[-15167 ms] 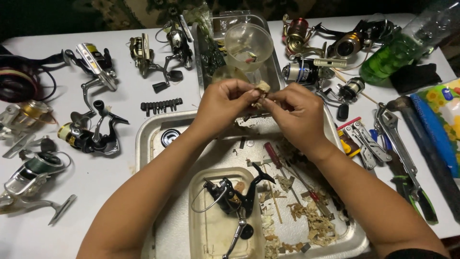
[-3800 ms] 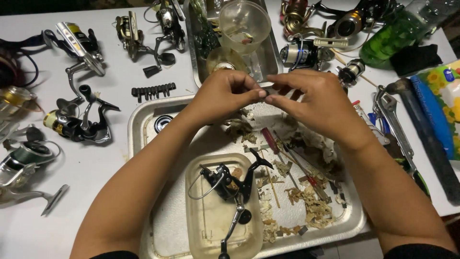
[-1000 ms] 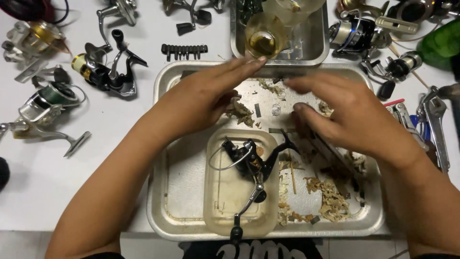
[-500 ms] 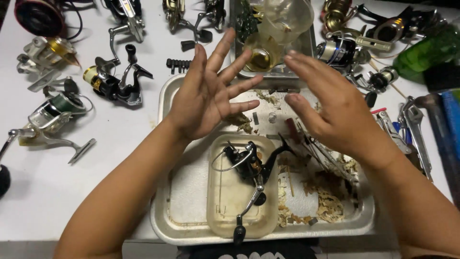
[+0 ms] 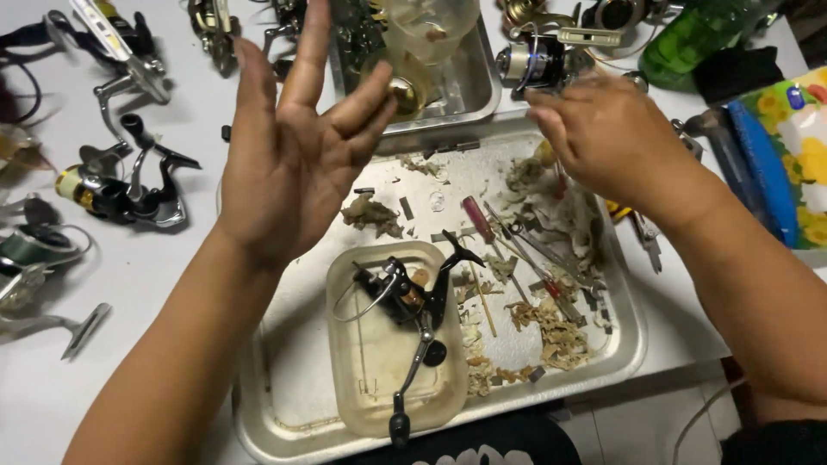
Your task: Disassembling, adjusting, and reassembling the internal gears and washers of a spinning fishing reel on a workbench.
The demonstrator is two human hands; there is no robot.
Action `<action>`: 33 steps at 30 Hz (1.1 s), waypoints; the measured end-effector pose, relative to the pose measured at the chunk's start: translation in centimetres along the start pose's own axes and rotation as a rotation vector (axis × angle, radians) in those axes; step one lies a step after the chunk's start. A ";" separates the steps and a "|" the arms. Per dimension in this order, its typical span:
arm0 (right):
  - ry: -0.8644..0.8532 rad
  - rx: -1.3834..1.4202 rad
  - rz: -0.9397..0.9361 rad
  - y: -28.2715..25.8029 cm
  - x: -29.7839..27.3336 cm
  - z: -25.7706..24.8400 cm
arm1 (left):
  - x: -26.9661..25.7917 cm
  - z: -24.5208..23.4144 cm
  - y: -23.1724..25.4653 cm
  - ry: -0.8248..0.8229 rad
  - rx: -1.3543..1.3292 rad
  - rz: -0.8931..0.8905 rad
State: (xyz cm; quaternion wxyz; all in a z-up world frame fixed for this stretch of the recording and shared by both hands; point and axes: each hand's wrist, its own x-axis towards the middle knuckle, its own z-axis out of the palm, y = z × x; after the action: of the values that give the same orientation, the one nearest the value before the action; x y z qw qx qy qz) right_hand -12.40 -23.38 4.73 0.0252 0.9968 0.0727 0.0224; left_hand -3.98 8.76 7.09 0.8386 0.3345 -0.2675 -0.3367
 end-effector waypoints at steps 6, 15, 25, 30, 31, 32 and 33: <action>-0.092 -0.076 -0.016 -0.7 -6.5 0.0 | 1.3 -3.2 -2.8 0.132 0.194 -0.054; 0.027 0.113 -0.011 -1.4 -5.5 0.5 | -0.4 -4.1 -1.9 -0.017 0.835 0.064; -0.021 0.179 -0.135 -5.9 1.8 2.3 | -0.4 -5.7 -3.1 -0.109 1.666 0.171; 0.108 0.059 -0.142 -5.5 3.8 7.2 | 1.4 -6.5 -5.3 -0.220 1.793 0.163; 0.106 0.060 -0.143 -5.9 3.9 7.1 | 1.7 -6.0 -5.2 -0.218 1.792 0.161; 0.097 0.068 -0.114 -6.2 4.1 7.1 | 2.1 -5.6 -5.2 -0.286 1.799 0.119; 0.087 0.076 -0.084 -6.5 4.2 7.1 | 2.5 -5.2 -5.2 -0.356 1.803 0.077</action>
State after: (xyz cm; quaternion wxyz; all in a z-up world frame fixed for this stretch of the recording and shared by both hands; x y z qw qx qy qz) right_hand -8.88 -16.67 -2.49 -0.0149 0.9912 0.1164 0.0620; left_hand -0.93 6.05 0.55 0.2172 0.7959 -0.5648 -0.0191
